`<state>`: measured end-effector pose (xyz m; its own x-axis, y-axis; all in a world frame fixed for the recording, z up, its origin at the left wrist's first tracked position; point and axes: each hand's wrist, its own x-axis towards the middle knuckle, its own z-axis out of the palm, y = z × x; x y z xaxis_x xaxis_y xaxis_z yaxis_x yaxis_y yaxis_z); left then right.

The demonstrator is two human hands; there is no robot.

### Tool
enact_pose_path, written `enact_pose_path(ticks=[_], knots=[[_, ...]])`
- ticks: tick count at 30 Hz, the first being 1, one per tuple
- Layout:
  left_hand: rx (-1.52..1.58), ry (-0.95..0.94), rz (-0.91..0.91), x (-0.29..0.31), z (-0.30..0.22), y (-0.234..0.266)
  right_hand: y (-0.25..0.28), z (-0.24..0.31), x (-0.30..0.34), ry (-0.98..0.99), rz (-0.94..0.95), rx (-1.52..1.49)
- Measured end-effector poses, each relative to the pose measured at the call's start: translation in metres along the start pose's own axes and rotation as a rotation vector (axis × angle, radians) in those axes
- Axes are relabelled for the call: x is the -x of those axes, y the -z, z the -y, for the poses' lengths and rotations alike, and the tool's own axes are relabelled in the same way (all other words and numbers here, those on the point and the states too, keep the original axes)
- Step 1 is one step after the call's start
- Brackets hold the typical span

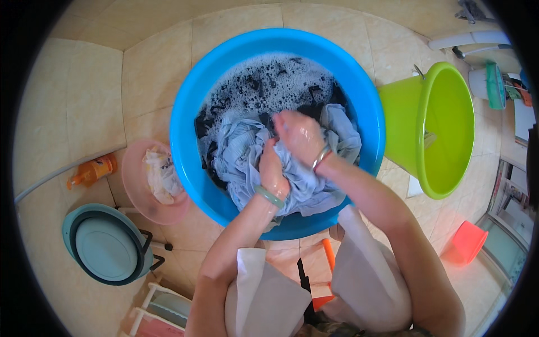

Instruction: The person is hand-washing clothes in a blue basin filled with soapy water. They repeatedly submerge, agitate, and wring out a light-colored garment and other dark items. The person occasionally lifts the clothes to inspect them before returning them to the basin.

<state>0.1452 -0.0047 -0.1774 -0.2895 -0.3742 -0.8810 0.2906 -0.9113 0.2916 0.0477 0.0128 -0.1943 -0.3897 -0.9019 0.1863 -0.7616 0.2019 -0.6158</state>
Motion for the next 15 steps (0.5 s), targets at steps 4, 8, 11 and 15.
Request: enact_pose_path(ticks=[4, 8, 11, 15], knots=[[0.006, 0.031, 0.026, -0.02, 0.009, 0.018, -0.006, -0.003, 0.003, -0.113, 0.025, 0.088], [-0.351, -0.474, 0.454, -0.051, 0.013, 0.062, 0.021, 0.077, 0.036, 0.117, 0.092, -0.1], [0.274, 0.257, 0.631, -0.075, 0.002, 0.083, 0.028, 0.084, 0.04, 0.229, 0.073, -0.093], [-0.235, -0.277, 0.16, -0.026, 0.015, 0.037, -0.004, 0.014, 0.013, 0.176, 0.006, 0.02]])
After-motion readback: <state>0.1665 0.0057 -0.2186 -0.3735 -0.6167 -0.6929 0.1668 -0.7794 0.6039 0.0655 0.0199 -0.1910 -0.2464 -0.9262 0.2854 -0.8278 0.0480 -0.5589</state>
